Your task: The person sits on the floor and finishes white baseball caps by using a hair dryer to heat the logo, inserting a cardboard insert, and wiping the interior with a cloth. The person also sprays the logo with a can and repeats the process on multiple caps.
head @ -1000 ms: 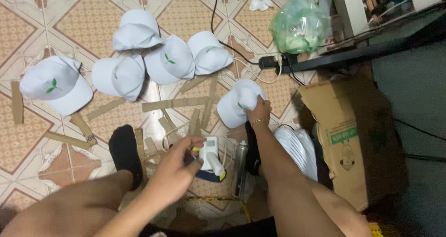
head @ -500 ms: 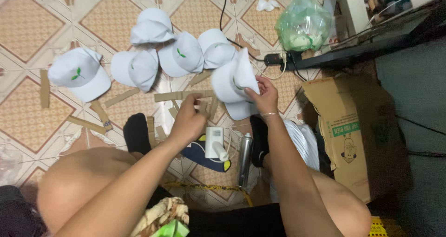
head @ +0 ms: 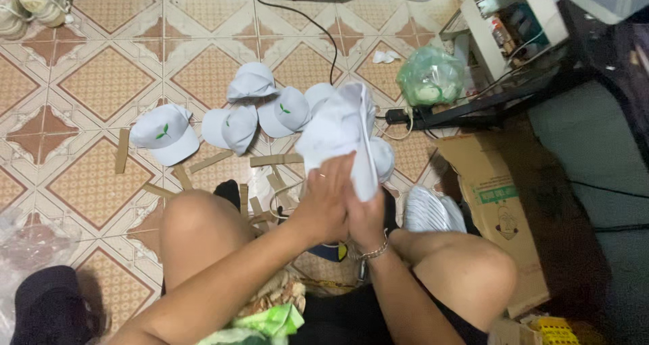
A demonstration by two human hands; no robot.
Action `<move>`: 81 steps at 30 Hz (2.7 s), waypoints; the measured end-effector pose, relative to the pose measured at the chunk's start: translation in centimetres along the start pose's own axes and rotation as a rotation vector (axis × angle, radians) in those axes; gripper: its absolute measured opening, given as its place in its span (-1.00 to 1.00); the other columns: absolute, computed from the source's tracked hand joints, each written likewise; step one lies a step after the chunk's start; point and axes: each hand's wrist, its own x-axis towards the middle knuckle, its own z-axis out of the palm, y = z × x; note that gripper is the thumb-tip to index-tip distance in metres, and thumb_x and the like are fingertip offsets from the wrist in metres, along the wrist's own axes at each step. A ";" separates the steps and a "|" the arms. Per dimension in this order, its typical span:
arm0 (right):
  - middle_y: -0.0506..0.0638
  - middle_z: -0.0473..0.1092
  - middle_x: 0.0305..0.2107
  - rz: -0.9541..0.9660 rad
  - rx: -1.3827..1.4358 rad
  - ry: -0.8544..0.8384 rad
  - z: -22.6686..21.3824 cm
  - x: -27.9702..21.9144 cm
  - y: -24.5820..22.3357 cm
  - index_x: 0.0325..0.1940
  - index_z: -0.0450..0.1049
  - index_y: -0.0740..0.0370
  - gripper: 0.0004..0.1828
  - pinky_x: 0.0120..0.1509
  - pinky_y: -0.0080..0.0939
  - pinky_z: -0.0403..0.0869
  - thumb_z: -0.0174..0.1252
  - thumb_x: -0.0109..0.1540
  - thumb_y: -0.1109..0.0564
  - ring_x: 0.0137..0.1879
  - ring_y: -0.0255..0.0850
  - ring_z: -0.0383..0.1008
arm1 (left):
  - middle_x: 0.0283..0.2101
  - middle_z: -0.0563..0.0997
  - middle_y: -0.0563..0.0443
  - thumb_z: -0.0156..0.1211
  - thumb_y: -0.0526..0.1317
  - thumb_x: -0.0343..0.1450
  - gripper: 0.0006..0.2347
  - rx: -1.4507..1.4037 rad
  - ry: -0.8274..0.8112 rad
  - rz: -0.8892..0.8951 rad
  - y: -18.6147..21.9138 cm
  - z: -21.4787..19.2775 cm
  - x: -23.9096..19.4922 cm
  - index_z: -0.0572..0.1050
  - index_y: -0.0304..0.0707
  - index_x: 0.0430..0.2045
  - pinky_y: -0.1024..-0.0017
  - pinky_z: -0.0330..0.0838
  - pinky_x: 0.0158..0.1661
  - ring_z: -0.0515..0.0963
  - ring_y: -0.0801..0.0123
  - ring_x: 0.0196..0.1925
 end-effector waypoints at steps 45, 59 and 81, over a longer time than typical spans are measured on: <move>0.11 0.43 0.17 0.004 0.051 -1.156 -1.8 -17.3 -7.4 0.45 0.27 0.21 -0.01 0.48 -0.06 0.47 0.50 0.05 -0.18 0.31 -0.09 0.48 | -0.21 0.52 -0.02 0.21 -0.27 0.43 -0.89 0.051 0.070 0.183 -1.9 -7.3 -6.8 0.51 -0.21 -0.21 0.47 0.36 -0.15 0.52 0.30 -0.14; 0.10 0.37 0.17 0.101 0.143 -0.345 -10.6 -9.5 0.7 0.44 0.17 0.28 -0.26 0.39 -0.18 0.40 0.27 0.29 -0.05 0.26 -0.17 0.42 | -0.18 0.67 -0.01 0.20 -0.19 0.44 -0.76 -0.344 -0.140 -0.362 4.2 -8.9 -6.3 0.56 -0.32 -0.08 0.41 0.47 -0.08 0.64 0.32 -0.15; 0.22 0.43 0.24 -0.016 -0.062 -0.243 -8.9 -10.7 1.1 0.44 0.22 0.31 -0.11 0.38 -0.11 0.55 0.54 0.12 0.27 0.29 -0.02 0.53 | 0.08 0.54 -0.39 0.13 -0.27 0.40 -0.57 -0.462 -0.028 -0.430 12.0 1.2 -14.7 0.29 -0.49 0.15 0.09 0.38 0.18 0.52 -0.19 0.19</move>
